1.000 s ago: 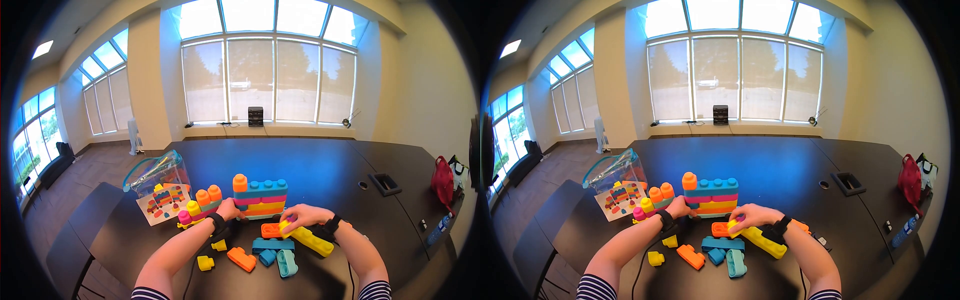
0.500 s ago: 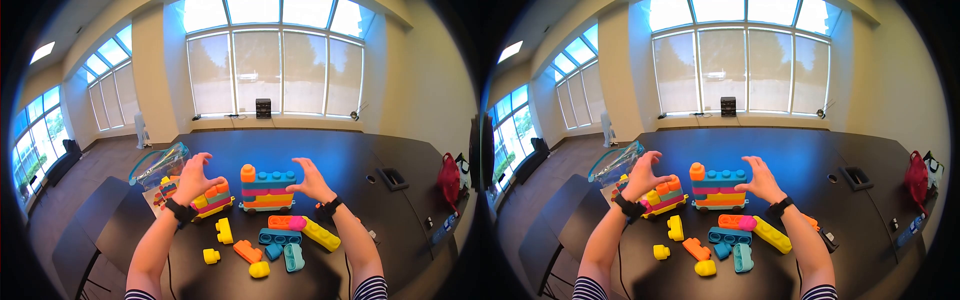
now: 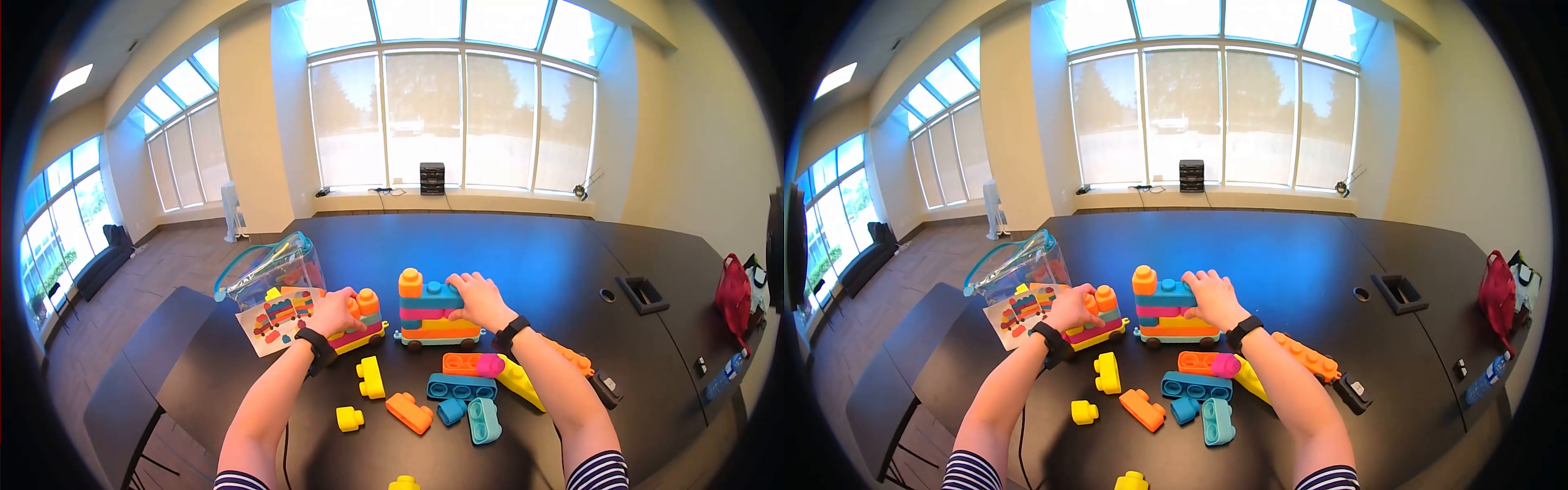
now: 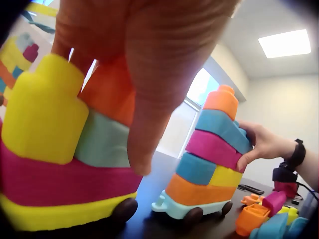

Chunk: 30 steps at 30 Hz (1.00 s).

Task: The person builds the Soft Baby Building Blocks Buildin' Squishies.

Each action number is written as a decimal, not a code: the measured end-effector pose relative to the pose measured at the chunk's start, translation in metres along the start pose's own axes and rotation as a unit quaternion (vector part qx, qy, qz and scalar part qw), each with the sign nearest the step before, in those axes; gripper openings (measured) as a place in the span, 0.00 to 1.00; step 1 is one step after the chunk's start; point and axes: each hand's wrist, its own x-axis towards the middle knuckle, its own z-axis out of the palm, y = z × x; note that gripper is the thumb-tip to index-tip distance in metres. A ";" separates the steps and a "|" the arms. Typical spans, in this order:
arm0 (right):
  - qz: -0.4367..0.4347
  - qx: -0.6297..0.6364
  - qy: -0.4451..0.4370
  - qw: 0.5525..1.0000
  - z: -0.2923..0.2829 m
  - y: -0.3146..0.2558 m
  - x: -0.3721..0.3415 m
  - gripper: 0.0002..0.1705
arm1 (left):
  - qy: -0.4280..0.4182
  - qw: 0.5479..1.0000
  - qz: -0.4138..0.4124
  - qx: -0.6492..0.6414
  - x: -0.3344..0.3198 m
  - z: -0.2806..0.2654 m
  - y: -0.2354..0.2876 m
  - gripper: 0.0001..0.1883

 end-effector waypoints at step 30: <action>0.039 -0.028 0.076 0.996 0.013 -0.007 0.015 0.48 | 0.082 0.993 0.080 -0.026 0.006 0.017 0.005 0.43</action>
